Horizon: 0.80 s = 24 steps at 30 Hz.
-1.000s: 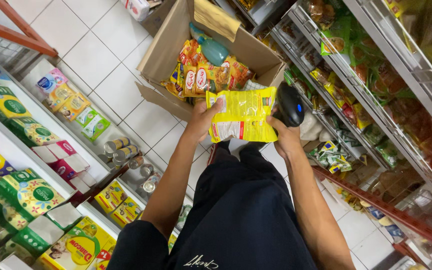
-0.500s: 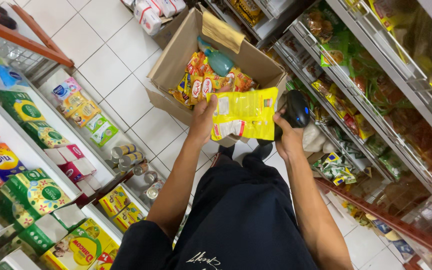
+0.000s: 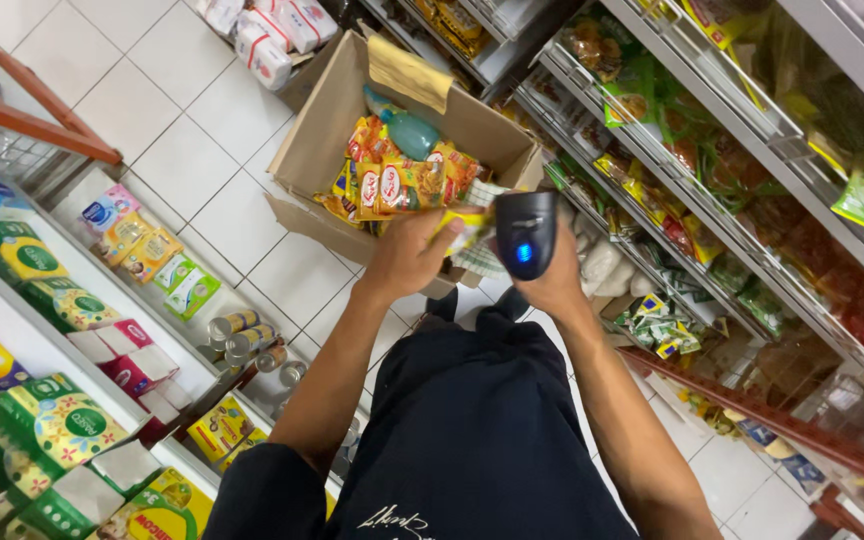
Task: The person removes packaged snacks from a cardboard box, scans them with a handheld barcode scanner, and places them onto shelves. They also handle a small cloth while moving and scanning items.
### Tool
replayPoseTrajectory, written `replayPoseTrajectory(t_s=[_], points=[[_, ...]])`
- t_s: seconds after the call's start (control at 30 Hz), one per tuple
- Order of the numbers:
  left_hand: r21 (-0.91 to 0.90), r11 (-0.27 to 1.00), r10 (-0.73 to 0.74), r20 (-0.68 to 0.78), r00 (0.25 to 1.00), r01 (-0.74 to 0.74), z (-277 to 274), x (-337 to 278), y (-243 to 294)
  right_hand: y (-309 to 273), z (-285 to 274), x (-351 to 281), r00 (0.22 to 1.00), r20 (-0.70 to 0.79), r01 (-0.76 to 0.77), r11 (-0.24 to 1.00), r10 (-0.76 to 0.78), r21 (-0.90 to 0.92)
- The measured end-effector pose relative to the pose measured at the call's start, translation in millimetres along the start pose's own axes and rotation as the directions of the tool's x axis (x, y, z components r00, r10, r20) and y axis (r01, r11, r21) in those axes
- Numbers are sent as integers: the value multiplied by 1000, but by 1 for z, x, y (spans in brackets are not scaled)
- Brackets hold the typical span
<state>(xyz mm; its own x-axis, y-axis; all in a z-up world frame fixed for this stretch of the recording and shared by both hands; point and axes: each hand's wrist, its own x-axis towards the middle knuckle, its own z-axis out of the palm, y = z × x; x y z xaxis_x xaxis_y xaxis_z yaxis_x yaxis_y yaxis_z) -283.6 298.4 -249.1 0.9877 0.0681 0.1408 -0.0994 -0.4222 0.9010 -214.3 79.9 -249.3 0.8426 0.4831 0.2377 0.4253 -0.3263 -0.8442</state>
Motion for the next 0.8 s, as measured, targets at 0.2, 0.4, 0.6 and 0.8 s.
replayPoseTrajectory(t_s=[0.2,0.4,0.6,0.8], points=[[-5,993,120,27,992,-120,6,21,23,-2,-7,4,988,140,-65,998,61,24],[-38,990,137,18,990,-136,14,31,13,1,-3,-12,983,-54,-165,975,175,149],[-587,802,-82,77,994,111,27,19,-36,12,-10,-17,821,-227,-436,833,523,342],[-746,659,-92,40,995,91,87,-2,-72,19,3,-19,806,-188,-265,626,561,734]])
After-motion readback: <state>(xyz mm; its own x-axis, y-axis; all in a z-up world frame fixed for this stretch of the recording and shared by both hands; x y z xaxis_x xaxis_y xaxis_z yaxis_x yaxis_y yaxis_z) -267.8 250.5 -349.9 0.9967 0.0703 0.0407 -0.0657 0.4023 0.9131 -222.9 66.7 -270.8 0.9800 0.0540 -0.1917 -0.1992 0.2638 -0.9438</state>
